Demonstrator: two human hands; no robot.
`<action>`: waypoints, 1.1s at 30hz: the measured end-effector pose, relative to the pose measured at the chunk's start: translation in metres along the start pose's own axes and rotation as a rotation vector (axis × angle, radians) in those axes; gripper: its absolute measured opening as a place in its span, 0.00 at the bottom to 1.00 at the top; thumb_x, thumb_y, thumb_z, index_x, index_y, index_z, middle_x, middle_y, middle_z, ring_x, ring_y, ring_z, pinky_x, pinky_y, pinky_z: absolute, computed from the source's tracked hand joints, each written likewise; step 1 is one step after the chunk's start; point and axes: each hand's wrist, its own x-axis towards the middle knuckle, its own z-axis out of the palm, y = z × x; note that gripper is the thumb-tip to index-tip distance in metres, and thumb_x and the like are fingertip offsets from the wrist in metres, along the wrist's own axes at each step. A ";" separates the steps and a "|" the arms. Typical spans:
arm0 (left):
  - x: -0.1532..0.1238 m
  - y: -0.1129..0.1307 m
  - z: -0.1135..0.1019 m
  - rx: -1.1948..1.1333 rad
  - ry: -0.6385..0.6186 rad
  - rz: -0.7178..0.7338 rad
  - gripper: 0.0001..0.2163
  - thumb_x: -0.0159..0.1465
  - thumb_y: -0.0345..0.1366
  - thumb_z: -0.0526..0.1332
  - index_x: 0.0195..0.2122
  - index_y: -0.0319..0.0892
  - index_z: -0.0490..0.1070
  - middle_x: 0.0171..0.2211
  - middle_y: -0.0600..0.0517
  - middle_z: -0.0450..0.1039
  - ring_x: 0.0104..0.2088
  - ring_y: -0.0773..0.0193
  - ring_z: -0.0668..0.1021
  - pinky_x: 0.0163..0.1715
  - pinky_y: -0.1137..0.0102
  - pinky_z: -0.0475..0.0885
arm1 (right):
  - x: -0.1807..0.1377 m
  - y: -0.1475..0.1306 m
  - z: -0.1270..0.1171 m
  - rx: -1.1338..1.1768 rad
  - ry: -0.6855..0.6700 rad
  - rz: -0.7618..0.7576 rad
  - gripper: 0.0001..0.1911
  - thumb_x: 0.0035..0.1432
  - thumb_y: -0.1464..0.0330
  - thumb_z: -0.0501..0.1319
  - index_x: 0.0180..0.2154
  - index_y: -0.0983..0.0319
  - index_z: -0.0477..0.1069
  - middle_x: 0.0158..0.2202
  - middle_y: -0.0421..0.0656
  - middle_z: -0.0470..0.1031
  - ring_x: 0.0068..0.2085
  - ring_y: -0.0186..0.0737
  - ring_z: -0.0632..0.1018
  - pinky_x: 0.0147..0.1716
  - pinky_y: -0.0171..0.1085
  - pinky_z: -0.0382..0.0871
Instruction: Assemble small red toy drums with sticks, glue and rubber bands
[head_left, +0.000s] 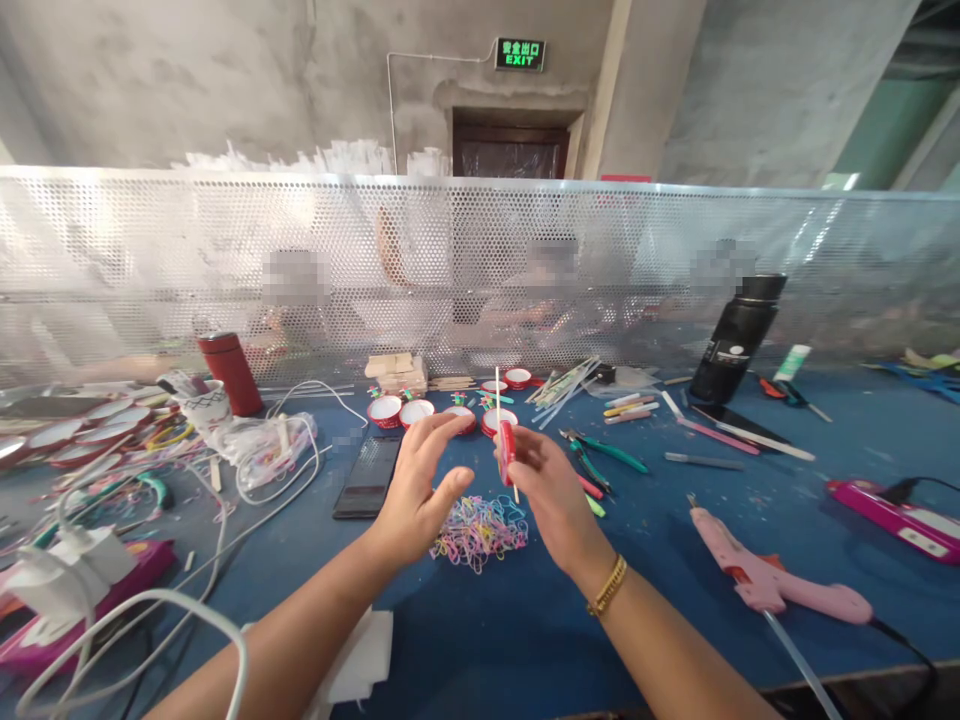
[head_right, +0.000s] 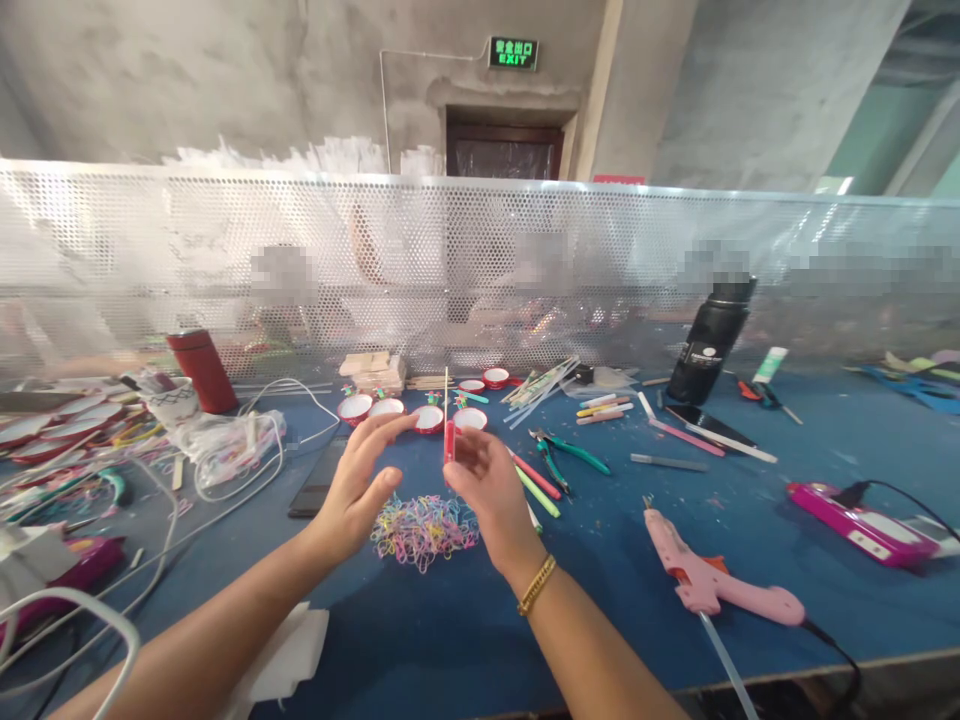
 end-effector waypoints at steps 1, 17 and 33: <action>0.001 -0.002 0.001 -0.032 0.031 -0.052 0.21 0.68 0.50 0.55 0.58 0.48 0.69 0.56 0.45 0.68 0.57 0.52 0.68 0.58 0.58 0.61 | -0.001 0.001 0.000 -0.117 0.028 -0.060 0.26 0.55 0.59 0.66 0.53 0.59 0.66 0.52 0.51 0.75 0.51 0.50 0.78 0.47 0.51 0.74; 0.006 -0.018 0.006 -0.126 -0.082 -0.195 0.11 0.61 0.45 0.65 0.28 0.43 0.78 0.31 0.49 0.75 0.35 0.61 0.75 0.40 0.67 0.67 | -0.005 0.008 0.005 -0.896 0.184 -0.546 0.31 0.54 0.62 0.67 0.57 0.59 0.61 0.51 0.53 0.72 0.53 0.55 0.73 0.51 0.57 0.71; 0.007 -0.041 0.005 -0.165 0.041 -0.641 0.19 0.52 0.52 0.66 0.20 0.40 0.69 0.17 0.58 0.59 0.21 0.70 0.60 0.23 0.72 0.53 | 0.016 -0.010 -0.008 -0.559 0.288 -0.245 0.21 0.59 0.57 0.62 0.50 0.60 0.68 0.48 0.52 0.75 0.47 0.48 0.77 0.49 0.54 0.70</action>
